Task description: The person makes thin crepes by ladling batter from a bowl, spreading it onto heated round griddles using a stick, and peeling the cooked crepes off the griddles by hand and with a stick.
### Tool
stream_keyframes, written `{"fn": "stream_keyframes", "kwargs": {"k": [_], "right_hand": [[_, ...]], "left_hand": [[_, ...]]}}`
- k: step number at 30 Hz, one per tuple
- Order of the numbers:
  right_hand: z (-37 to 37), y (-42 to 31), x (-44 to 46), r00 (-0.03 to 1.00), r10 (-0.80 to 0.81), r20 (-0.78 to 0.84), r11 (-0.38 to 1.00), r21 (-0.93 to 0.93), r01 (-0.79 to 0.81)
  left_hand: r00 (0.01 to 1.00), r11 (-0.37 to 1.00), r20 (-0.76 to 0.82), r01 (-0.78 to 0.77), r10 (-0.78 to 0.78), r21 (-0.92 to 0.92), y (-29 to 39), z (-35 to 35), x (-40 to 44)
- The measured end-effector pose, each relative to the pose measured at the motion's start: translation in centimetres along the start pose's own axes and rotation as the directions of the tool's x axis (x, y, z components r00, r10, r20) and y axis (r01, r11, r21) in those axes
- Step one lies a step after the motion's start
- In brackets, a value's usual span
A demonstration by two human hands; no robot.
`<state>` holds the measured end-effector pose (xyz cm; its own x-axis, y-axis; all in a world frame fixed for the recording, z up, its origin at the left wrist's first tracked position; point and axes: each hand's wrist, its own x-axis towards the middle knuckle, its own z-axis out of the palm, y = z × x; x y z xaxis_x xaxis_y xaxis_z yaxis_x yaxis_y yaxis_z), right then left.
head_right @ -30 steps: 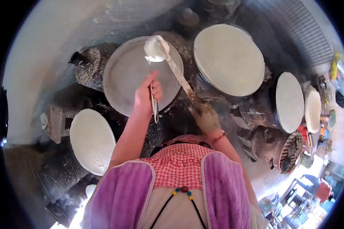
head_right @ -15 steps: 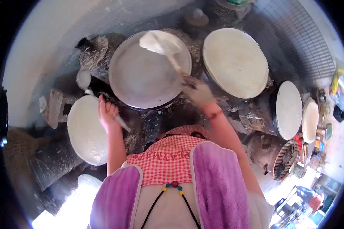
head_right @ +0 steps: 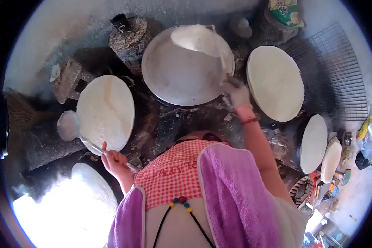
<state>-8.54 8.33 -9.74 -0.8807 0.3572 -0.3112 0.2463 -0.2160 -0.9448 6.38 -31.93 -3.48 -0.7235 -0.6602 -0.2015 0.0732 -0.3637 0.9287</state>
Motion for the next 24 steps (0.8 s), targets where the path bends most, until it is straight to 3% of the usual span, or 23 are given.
{"fn": "stream_keyframes", "kwargs": {"k": [1,2,4,5,7,9,11,14,16,18,19,20,21,22,23,24], "right_hand": [[-0.4,0.4,0.4,0.966,-0.163,0.199,0.866,-0.439,0.237],[2.1,-0.8,-1.0,0.961,0.213,0.175,0.953,-0.256,-0.164],[4.1,0.9,1.3,0.952,0.063,0.300,0.887,-0.453,0.084],[3.8,-0.4,0.9,0.950,0.059,0.307,0.890,-0.447,0.089],[2.5,-4.1,0.5,0.918,0.114,0.381,0.938,-0.346,0.028],[-2.5,-1.1,4.1,0.955,-0.014,0.297,0.989,-0.136,0.057],[-2.6,-0.6,5.2,0.967,0.069,0.244,0.992,0.085,-0.092],[3.1,-3.5,1.8,0.891,0.259,0.373,0.942,-0.301,-0.148],[4.2,-4.2,1.9,0.827,0.324,0.459,0.926,-0.332,-0.178],[1.2,-6.1,2.9,0.840,0.120,0.529,0.944,-0.322,0.068],[-1.0,-5.8,4.5,0.847,0.156,0.509,0.975,-0.218,-0.049],[-1.9,-6.8,4.5,0.914,0.189,0.360,0.959,-0.268,-0.093],[-2.5,-6.3,7.9,0.934,0.331,0.132,0.792,-0.577,-0.199],[-3.6,-3.8,11.2,0.941,0.216,0.261,0.861,-0.506,-0.058],[-1.7,-5.0,9.0,0.871,0.279,0.404,0.913,-0.393,-0.110],[-0.5,-4.8,8.7,0.766,0.295,0.572,0.925,-0.372,-0.079]], "left_hand": [[0.999,1.000,0.032,0.022,-0.022,0.016,-0.2,-0.7,0.3],[0.997,0.999,0.064,0.040,-0.043,0.036,-0.3,-1.1,0.2],[0.999,0.996,0.010,0.042,-0.043,0.076,-0.3,-0.2,-0.8],[0.999,0.999,-0.028,0.018,-0.017,0.043,-0.2,0.4,-1.4],[0.996,1.000,-0.081,-0.029,0.029,-0.002,0.1,1.9,-2.6],[0.995,0.999,-0.094,-0.047,0.044,-0.026,0.3,3.5,-4.1],[0.995,0.997,-0.076,-0.062,0.059,-0.036,-1.0,3.4,-4.8],[0.998,0.999,-0.065,-0.008,0.004,-0.052,-1.8,4.0,-5.9],[0.995,0.996,-0.092,-0.043,0.036,-0.078,-1.2,4.9,-6.9],[0.984,0.988,-0.158,-0.100,0.080,-0.119,-0.7,4.6,-7.9],[0.981,0.987,-0.161,-0.128,0.112,-0.095,-0.7,4.5,-8.5],[0.969,0.997,-0.235,-0.071,0.070,0.002,-0.4,4.8,-9.1],[0.980,0.999,-0.196,-0.036,0.035,0.003,-1.4,3.8,-9.0],[0.970,0.995,-0.228,0.067,-0.084,-0.078,-0.7,4.7,-10.5],[0.953,0.955,-0.183,0.200,-0.242,-0.219,-0.1,4.9,-11.2],[0.961,0.983,-0.205,0.176,-0.183,-0.051,-0.9,5.3,-12.2]]}}
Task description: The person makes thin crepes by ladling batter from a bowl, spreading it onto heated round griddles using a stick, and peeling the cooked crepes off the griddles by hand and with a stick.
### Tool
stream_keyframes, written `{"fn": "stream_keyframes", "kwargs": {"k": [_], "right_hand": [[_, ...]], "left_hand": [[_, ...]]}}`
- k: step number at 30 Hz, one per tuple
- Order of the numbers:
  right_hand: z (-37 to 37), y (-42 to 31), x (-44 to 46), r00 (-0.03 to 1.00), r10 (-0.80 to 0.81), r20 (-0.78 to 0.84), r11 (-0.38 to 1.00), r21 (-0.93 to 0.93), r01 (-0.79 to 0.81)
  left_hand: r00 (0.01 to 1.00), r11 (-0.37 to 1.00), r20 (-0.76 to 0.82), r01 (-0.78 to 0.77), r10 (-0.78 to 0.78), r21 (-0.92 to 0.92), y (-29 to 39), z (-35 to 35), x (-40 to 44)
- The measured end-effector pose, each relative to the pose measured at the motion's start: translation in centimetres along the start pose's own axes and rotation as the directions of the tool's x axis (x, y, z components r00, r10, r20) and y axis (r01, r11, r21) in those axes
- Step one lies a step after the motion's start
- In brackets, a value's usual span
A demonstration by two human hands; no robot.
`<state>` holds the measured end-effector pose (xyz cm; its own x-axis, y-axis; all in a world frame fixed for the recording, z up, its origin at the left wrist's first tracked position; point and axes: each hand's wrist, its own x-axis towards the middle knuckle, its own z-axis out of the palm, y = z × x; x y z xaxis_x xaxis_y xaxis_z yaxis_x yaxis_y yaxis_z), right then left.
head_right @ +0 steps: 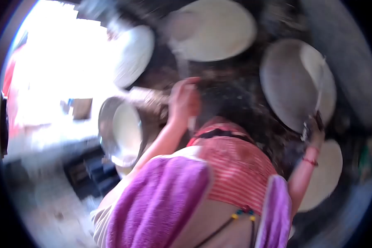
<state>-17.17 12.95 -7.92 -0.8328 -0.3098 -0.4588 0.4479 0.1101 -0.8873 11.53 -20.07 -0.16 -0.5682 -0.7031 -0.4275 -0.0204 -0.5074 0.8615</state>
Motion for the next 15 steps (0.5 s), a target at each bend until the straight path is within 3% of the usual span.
{"fn": "stream_keyframes", "kwargs": {"k": [1,3,4,5,7,8,9,10,11,12,14,15], "right_hand": [[1.1,1.8,2.3,0.998,0.069,0.014,0.989,0.128,-0.070],[3.7,0.9,1.5,0.995,0.099,-0.033,0.994,0.056,-0.097],[4.8,-1.0,-0.9,0.997,0.052,-0.053,0.988,-0.143,-0.059],[0.5,-0.7,-0.1,0.994,0.105,0.021,0.984,-0.148,-0.101],[-3.3,0.9,2.8,0.996,-0.055,-0.066,0.992,-0.116,0.047],[-2.9,1.8,3.5,0.935,-0.259,-0.241,0.966,-0.090,0.244],[-1.6,0.9,3.1,0.942,-0.248,-0.224,0.968,-0.092,0.233],[-0.6,-0.7,2.6,0.987,-0.112,-0.115,0.979,-0.184,0.089],[0.7,-2.0,1.5,0.999,0.040,-0.031,0.956,-0.291,-0.048],[1.7,-2.3,1.3,0.998,0.040,-0.041,0.957,-0.287,-0.050],[3.9,-3.3,1.3,0.949,0.316,-0.020,0.862,-0.412,-0.296],[4.7,-3.3,-0.5,0.967,0.251,0.035,0.876,-0.433,-0.212]], "left_hand": [[0.996,0.998,0.086,-0.024,0.029,-0.052,-1.8,-0.8,0.4],[0.998,0.993,0.064,-0.037,0.030,0.115,-3.1,-0.4,0.8],[0.988,0.957,0.066,-0.149,0.136,0.248,-4.4,-0.2,1.1],[0.981,0.944,0.093,-0.189,0.169,0.272,-4.4,-0.2,0.7],[0.947,0.886,0.107,-0.321,0.302,0.336,-4.9,-0.4,0.3],[0.913,0.830,0.116,-0.405,0.392,0.383,-5.3,-0.5,0.2],[0.908,0.816,0.117,-0.414,0.403,0.404,-5.5,-0.6,0.1],[0.909,0.815,0.112,-0.410,0.402,0.410,-5.4,-0.7,0.0],[0.950,0.865,0.090,-0.311,0.300,0.395,-4.8,-0.7,-0.2],[0.977,0.900,0.077,-0.214,0.200,0.379,-4.5,-0.5,-0.3],[0.987,0.931,0.045,-0.161,0.155,0.328,-4.4,-0.2,-0.2],[0.993,0.933,0.009,-0.117,0.122,0.341,-3.8,-0.3,-0.6]]}}
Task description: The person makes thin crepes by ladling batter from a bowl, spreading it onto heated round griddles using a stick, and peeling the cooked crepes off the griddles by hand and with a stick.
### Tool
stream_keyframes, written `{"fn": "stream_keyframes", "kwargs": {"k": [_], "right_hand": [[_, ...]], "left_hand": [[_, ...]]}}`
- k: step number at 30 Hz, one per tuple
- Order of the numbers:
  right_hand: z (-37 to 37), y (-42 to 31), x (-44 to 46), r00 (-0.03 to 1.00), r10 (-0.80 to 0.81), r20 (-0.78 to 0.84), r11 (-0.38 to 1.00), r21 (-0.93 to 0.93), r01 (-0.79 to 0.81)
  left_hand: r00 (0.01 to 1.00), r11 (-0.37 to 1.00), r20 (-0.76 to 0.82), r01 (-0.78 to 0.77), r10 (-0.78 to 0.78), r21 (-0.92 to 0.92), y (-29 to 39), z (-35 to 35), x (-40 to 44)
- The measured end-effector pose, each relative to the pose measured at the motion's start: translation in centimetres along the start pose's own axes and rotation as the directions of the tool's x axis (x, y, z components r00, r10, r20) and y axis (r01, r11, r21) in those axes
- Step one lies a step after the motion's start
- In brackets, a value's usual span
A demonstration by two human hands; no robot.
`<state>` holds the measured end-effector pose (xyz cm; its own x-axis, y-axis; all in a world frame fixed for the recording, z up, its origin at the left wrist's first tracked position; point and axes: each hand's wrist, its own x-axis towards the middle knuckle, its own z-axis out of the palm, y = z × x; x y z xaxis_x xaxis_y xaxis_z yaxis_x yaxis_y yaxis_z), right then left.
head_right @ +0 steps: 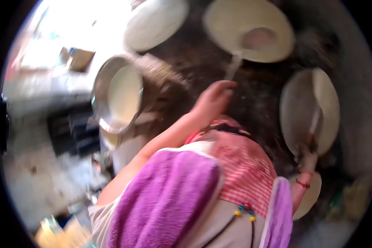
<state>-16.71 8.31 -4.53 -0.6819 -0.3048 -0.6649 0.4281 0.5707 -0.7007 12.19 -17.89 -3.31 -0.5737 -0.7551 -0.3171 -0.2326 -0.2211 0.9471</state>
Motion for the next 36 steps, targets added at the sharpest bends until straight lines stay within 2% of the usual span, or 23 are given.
{"fn": "stream_keyframes", "kwargs": {"k": [2,3,4,6,7,8,9,10,11,13,15,16,17,21,22,23,26,27,29,31,33,34,36], "right_hand": [[-3.1,3.0,-0.3,0.984,-0.179,0.005,0.984,-0.017,0.179],[-5.4,2.2,-0.8,0.975,-0.215,-0.058,0.945,-0.263,0.193],[-8.5,5.1,2.2,0.941,-0.319,-0.109,0.947,-0.081,0.311],[-10.1,2.5,2.5,0.861,-0.406,-0.307,0.913,-0.113,0.391],[-10.6,1.2,3.4,0.915,-0.289,-0.281,0.957,-0.051,0.286],[-10.0,1.6,5.5,0.847,-0.450,-0.282,0.885,-0.270,0.380],[-9.1,1.8,7.0,0.866,-0.420,-0.271,0.870,-0.391,0.300],[-5.5,-0.5,3.7,0.904,-0.379,-0.197,0.885,-0.362,0.292],[-5.0,-1.2,2.3,0.988,-0.152,-0.032,0.987,-0.061,0.150],[-6.1,-0.3,0.7,0.919,-0.392,-0.045,0.916,-0.109,0.386],[-10.1,4.3,4.5,0.846,-0.511,-0.152,0.858,-0.025,0.513],[-10.8,2.5,4.5,0.898,-0.378,-0.226,0.922,0.001,0.388],[-12.9,3.0,7.4,0.904,-0.285,-0.318,0.956,-0.163,0.244],[-7.9,-3.0,7.5,0.895,-0.434,-0.100,0.884,-0.238,0.402],[-6.8,-2.1,7.0,0.934,-0.358,0.006,0.933,-0.039,0.358],[-6.5,-2.2,5.2,0.949,-0.308,0.064,0.935,-0.164,0.314],[-7.6,0.3,2.3,0.959,-0.281,-0.022,0.937,-0.221,0.269],[-8.4,1.3,2.8,0.920,-0.371,-0.126,0.929,-0.050,0.367],[-9.4,1.2,4.1,0.931,-0.174,-0.322,0.968,0.119,0.222],[-9.0,0.1,7.0,0.950,-0.266,-0.165,0.944,0.157,0.292],[-5.1,-0.5,7.0,0.872,-0.486,-0.051,0.860,-0.205,0.468],[-4.0,-1.0,5.1,0.951,-0.307,0.047,0.939,-0.148,0.310],[-4.1,1.6,1.9,0.955,-0.296,-0.019,0.940,-0.184,0.288]], "left_hand": [[0.995,0.995,-0.008,0.096,-0.095,0.024,1.5,0.1,0.0],[0.993,0.992,-0.008,0.117,-0.117,0.056,2.2,0.1,0.4],[0.999,0.989,0.006,0.037,-0.037,-0.143,0.7,-0.2,0.3],[0.999,0.988,0.032,0.045,-0.040,-0.149,2.3,1.1,0.9],[0.998,0.985,-0.004,0.057,-0.058,-0.161,3.0,1.6,1.0],[0.997,0.988,0.041,0.066,-0.061,-0.138,3.4,1.8,1.4],[0.997,0.986,0.036,0.072,-0.068,-0.153,3.8,2.1,1.8],[0.998,0.982,0.029,0.062,-0.057,-0.181,3.3,1.3,2.1],[0.998,0.984,0.040,0.045,-0.039,-0.171,3.6,1.7,2.4],[0.999,0.980,0.030,0.035,-0.030,-0.198,4.1,2.1,2.6],[1.000,0.979,0.015,0.005,-0.002,-0.201,4.2,2.6,2.9],[1.000,0.979,0.014,0.002,0.001,-0.204,4.0,2.5,2.9],[1.000,0.980,0.021,0.006,-0.002,-0.198,4.0,2.5,3.0],[0.995,0.976,0.037,0.095,-0.090,-0.194,5.3,3.2,3.5],[0.996,0.980,0.050,0.080,-0.072,-0.183,5.0,2.9,4.2],[0.996,0.980,0.057,0.078,-0.069,-0.183,5.3,2.8,4.7],[0.999,0.986,0.035,0.041,-0.036,-0.159,5.6,3.0,6.2],[0.999,0.985,0.031,0.042,-0.038,-0.164,5.9,3.2,6.7],[0.990,0.989,0.120,0.082,-0.067,-0.120,6.3,3.2,7.6],[0.985,0.988,0.142,0.117,-0.102,-0.101,5.3,3.2,9.4],[0.974,0.990,0.212,0.052,-0.079,0.129,4.6,3.4,11.5],[0.973,0.990,0.217,0.055,-0.083,0.133,4.2,3.4,11.8],[0.964,0.850,0.237,-0.226,0.124,0.476,3.6,3.8,12.1]]}}
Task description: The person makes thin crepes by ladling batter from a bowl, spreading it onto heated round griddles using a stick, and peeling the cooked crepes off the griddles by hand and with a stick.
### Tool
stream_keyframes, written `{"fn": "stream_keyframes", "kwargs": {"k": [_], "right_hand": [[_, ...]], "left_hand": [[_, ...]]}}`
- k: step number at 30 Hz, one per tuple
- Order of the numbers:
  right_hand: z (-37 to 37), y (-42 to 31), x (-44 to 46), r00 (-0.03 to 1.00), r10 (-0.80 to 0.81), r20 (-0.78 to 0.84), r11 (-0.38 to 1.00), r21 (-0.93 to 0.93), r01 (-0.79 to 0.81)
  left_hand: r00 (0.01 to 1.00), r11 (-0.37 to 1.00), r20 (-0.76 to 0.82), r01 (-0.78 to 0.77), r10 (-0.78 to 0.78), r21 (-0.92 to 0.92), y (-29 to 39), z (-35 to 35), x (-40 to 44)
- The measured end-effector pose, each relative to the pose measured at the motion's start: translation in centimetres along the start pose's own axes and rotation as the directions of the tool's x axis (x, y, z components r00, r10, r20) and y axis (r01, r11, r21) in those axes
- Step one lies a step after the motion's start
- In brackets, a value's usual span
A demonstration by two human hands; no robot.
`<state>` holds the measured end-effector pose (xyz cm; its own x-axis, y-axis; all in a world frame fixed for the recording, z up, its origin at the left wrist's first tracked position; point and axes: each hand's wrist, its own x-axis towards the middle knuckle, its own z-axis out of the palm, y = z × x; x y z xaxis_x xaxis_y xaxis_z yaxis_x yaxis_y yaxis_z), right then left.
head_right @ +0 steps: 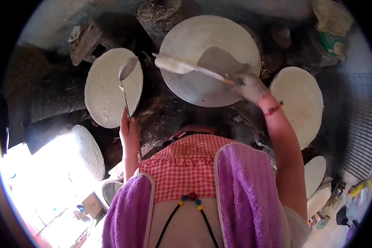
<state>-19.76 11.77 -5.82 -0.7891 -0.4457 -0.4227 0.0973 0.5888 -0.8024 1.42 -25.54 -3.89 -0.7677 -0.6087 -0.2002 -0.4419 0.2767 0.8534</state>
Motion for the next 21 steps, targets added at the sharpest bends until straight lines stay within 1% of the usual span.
{"fn": "stream_keyframes", "kwargs": {"k": [1,2,3,4,5,6,7,9,10,12,13,14,15,16,17,18,19,20,21], "right_hand": [[-0.3,1.5,-1.6,0.998,0.015,-0.056,0.999,-0.034,-0.017],[-0.5,2.0,-2.9,0.969,-0.177,-0.171,0.982,-0.096,0.162],[-1.3,2.2,-2.6,0.968,-0.186,-0.169,0.980,-0.103,0.170],[-2.1,2.4,-2.5,0.967,0.009,-0.253,0.995,0.098,0.016],[-2.6,2.2,-2.1,0.932,0.214,-0.293,0.945,0.305,-0.121],[-1.8,2.5,-0.5,0.955,0.049,-0.292,0.936,0.348,0.058],[-1.1,2.3,0.6,0.959,-0.032,-0.282,0.986,0.148,0.077],[1.9,0.1,0.9,0.988,-0.019,-0.155,0.997,0.068,0.030],[2.4,-0.9,0.0,0.988,-0.024,-0.150,0.996,0.078,0.036],[2.9,-2.7,-3.3,0.992,0.126,-0.008,0.990,0.071,-0.125],[3.4,-0.2,-4.5,0.991,0.135,0.024,0.982,0.133,-0.137],[3.4,2.6,-6.0,0.989,0.138,0.052,0.971,0.190,-0.145],[3.7,3.0,-8.9,0.996,0.071,-0.048,0.996,0.058,-0.068],[4.5,3.4,-12.0,0.991,-0.009,-0.136,0.997,-0.080,-0.001],[5.4,5.3,-14.0,0.990,-0.025,-0.139,0.995,-0.098,0.011],[7.1,8.3,-15.6,0.990,-0.038,-0.139,0.994,-0.111,0.023],[9.8,12.0,-17.3,0.972,-0.064,-0.227,0.949,-0.317,-0.011],[12.3,15.0,-17.4,0.945,-0.115,-0.307,0.859,-0.509,-0.061],[14.3,16.3,-16.7,0.944,-0.113,-0.310,0.860,-0.507,-0.064]], "left_hand": [[1.000,1.000,0.004,-0.003,0.003,-0.009,0.1,0.0,-0.2],[0.990,0.980,0.021,-0.141,0.139,0.142,0.3,-0.1,-0.4],[0.962,0.918,0.052,-0.270,0.267,0.291,0.7,0.0,-0.7],[0.963,0.917,0.054,-0.267,0.263,0.296,1.4,0.2,-1.0],[0.954,0.897,0.105,-0.301,0.282,0.323,2.7,0.7,-0.7],[0.942,0.876,0.148,-0.336,0.302,0.347,3.6,1.5,-0.5],[0.944,0.874,0.140,-0.330,0.299,0.357,3.5,2.2,-0.5],[0.937,0.818,0.172,-0.349,0.304,0.458,2.6,3.7,-0.2],[0.942,0.836,0.168,-0.334,0.289,0.436,2.3,4.2,-0.9],[0.930,0.858,0.170,-0.367,0.326,0.359,1.5,4.3,-3.4],[0.927,0.872,0.172,-0.373,0.333,0.318,1.3,4.1,-4.8],[0.934,0.891,0.218,-0.340,0.282,0.302,1.0,3.7,-6.1],[0.935,0.909,0.272,-0.304,0.228,0.285,0.9,3.1,-7.4],[0.911,0.899,0.324,-0.348,0.256,0.267,0.6,2.9,-8.4],[0.883,0.886,0.373,-0.391,0.284,0.251,0.3,2.8,-9.0],[0.861,0.892,0.432,-0.392,0.269,0.227,0.5,2.9,-9.2],[0.837,0.899,0.488,-0.387,0.249,0.205,0.7,3.1,-9.4],[0.799,0.885,0.486,-0.454,0.354,0.102,0.1,3.9,-9.0],[0.750,0.873,0.552,-0.481,0.365,0.076,0.9,4.4,-8.0]]}}
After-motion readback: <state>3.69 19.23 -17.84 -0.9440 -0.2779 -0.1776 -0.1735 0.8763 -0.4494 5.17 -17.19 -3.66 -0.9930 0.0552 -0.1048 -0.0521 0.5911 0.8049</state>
